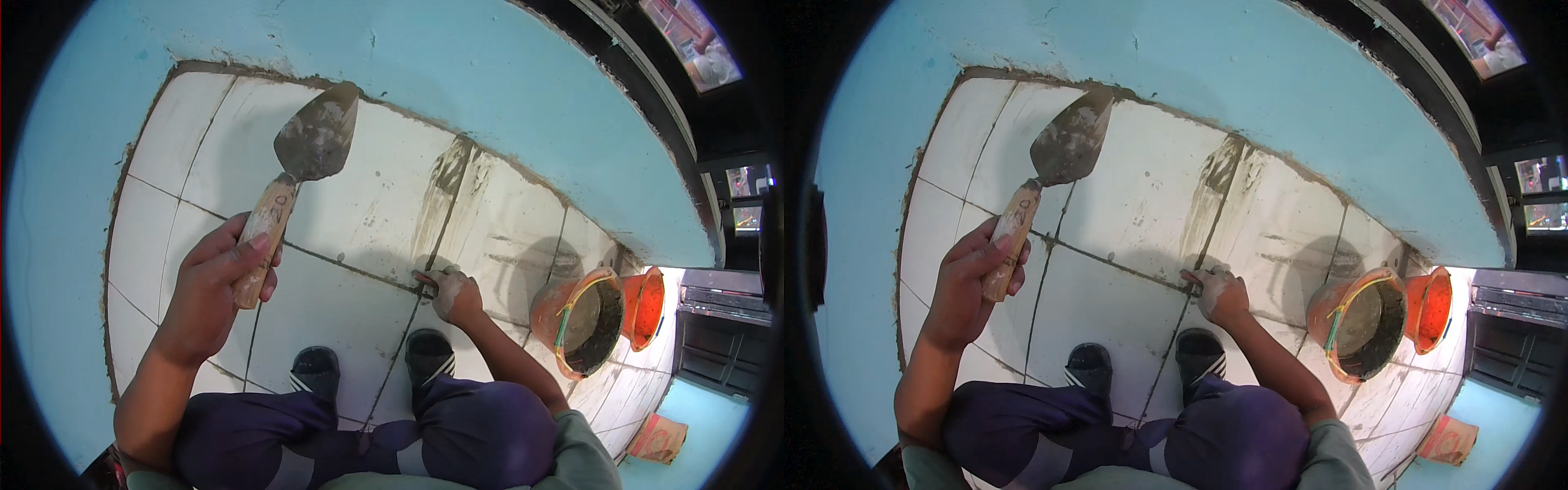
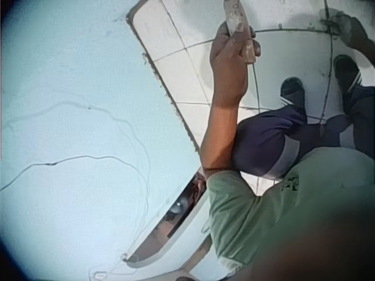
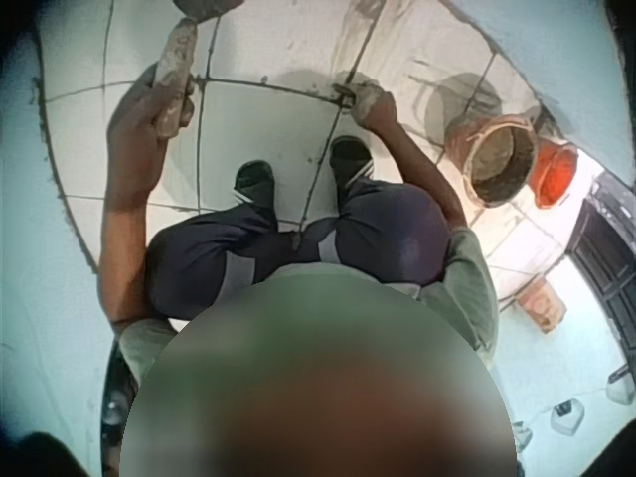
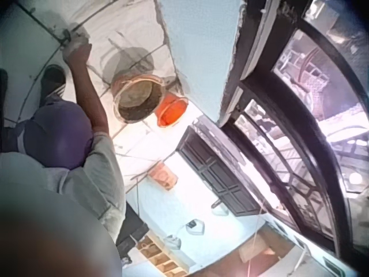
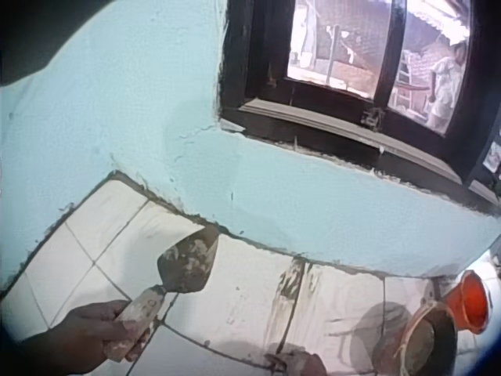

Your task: Applying grout or mortar to the joints of floor tiles using a trowel and a small rectangular tool.

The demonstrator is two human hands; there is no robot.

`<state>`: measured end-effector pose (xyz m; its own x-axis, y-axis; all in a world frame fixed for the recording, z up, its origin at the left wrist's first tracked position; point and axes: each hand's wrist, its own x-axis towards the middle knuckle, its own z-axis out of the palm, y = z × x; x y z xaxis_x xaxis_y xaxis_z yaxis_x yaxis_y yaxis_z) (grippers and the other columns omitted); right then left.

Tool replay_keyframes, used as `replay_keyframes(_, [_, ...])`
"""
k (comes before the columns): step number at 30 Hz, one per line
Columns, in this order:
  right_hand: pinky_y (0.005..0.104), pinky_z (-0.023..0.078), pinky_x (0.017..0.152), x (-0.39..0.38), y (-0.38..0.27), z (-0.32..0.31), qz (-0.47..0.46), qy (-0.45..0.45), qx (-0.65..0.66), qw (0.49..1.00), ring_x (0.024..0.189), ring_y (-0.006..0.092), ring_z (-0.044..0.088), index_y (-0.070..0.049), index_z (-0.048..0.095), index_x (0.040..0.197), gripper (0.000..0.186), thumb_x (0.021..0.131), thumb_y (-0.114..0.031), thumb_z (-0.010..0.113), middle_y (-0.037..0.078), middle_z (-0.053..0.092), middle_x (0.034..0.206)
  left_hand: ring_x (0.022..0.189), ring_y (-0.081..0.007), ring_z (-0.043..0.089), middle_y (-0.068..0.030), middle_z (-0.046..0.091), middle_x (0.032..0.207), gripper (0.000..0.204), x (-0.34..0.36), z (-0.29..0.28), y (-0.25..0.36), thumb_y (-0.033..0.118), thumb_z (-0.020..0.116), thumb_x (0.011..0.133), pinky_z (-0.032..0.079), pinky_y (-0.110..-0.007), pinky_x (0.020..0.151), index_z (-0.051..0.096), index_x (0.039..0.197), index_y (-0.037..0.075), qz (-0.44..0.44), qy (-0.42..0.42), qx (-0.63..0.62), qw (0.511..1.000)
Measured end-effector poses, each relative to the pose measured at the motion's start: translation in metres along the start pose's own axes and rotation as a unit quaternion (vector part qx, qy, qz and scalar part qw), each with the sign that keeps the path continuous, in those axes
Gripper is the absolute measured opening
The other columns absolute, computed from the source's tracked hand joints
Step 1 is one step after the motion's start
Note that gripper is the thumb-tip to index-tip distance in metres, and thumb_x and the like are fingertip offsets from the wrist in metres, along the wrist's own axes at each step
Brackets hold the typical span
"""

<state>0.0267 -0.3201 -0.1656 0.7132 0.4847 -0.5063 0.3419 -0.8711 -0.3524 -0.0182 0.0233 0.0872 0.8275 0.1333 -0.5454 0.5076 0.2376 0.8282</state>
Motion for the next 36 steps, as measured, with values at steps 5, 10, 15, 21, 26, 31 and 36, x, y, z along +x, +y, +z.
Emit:
replay_keyframes(5, [0.0395,0.052,0.093,-0.017,-0.013,0.009,-0.025,-0.081,0.017,0.996,0.106,0.0319,0.066,-0.032,0.068,0.129,0.052,0.084,-0.008,0.055,0.015,0.068,0.113,0.074,-0.0124,0.053,-0.0053,0.057,0.091,0.034,0.003,-0.004,-0.003,0.024,0.059,0.099,0.045,-0.026,0.068,0.057,0.121,-0.003,-0.012,-0.002,-0.007,1.000])
replay_keyframes(10, [0.0388,0.051,0.094,0.045,0.027,-0.051,0.021,0.020,0.110,0.993,0.106,0.0321,0.066,-0.031,0.068,0.130,0.041,0.092,-0.016,0.062,0.014,0.068,0.115,0.072,-0.0127,0.053,-0.0052,0.057,0.091,0.035,0.010,-0.001,-0.004,0.024,0.058,0.099,0.045,-0.026,0.068,0.056,0.123,-0.003,-0.024,-0.006,-0.006,1.000])
replay_keyframes(15, [0.0444,0.053,0.092,0.137,0.089,-0.138,0.009,0.155,-0.080,0.985,0.106,0.0344,0.064,-0.028,0.067,0.129,0.051,0.084,-0.005,0.059,0.015,0.065,0.113,0.070,-0.0125,0.055,-0.0050,0.058,0.090,0.034,0.017,-0.006,-0.009,0.026,0.059,0.098,0.045,-0.026,0.067,0.057,0.119,-0.001,-0.037,-0.015,0.000,0.999])
replay_keyframes(21, [0.0449,0.051,0.099,0.206,0.101,-0.166,0.016,0.232,-0.128,0.964,0.113,0.0355,0.062,-0.020,0.064,0.132,0.051,0.083,-0.008,0.058,0.016,0.064,0.121,0.070,-0.0135,0.054,-0.0065,0.058,0.090,0.037,0.023,-0.016,-0.014,0.026,0.061,0.095,0.046,-0.027,0.065,0.056,0.120,-0.002,-0.065,0.002,0.002,0.998])
replay_keyframes(26, [0.0458,0.050,0.099,0.224,0.100,-0.139,0.066,0.200,-0.144,0.967,0.114,0.0345,0.062,-0.023,0.064,0.131,0.047,0.086,-0.011,0.055,0.016,0.064,0.123,0.070,-0.0139,0.052,-0.0076,0.057,0.089,0.040,0.031,-0.021,-0.019,0.025,0.061,0.095,0.045,-0.027,0.064,0.055,0.122,-0.003,-0.080,0.015,-0.002,0.997])
replay_keyframes(31, [0.0480,0.050,0.095,0.199,0.086,-0.118,0.059,0.180,-0.159,0.969,0.113,0.0334,0.063,-0.025,0.065,0.129,0.046,0.087,-0.011,0.054,0.014,0.065,0.119,0.069,-0.0135,0.052,-0.0070,0.057,0.089,0.038,0.040,-0.023,-0.016,0.025,0.059,0.096,0.045,-0.027,0.064,0.055,0.121,-0.003,-0.072,0.004,0.002,0.997])
replay_keyframes(36, [0.0484,0.049,0.084,0.120,0.047,-0.078,0.013,0.163,-0.114,0.980,0.103,0.0314,0.064,-0.024,0.066,0.128,0.046,0.085,-0.012,0.054,0.012,0.064,0.107,0.070,-0.0126,0.053,-0.0051,0.057,0.090,0.034,0.046,-0.020,-0.016,0.026,0.058,0.098,0.045,-0.026,0.066,0.057,0.118,-0.001,-0.069,-0.002,-0.005,0.998])
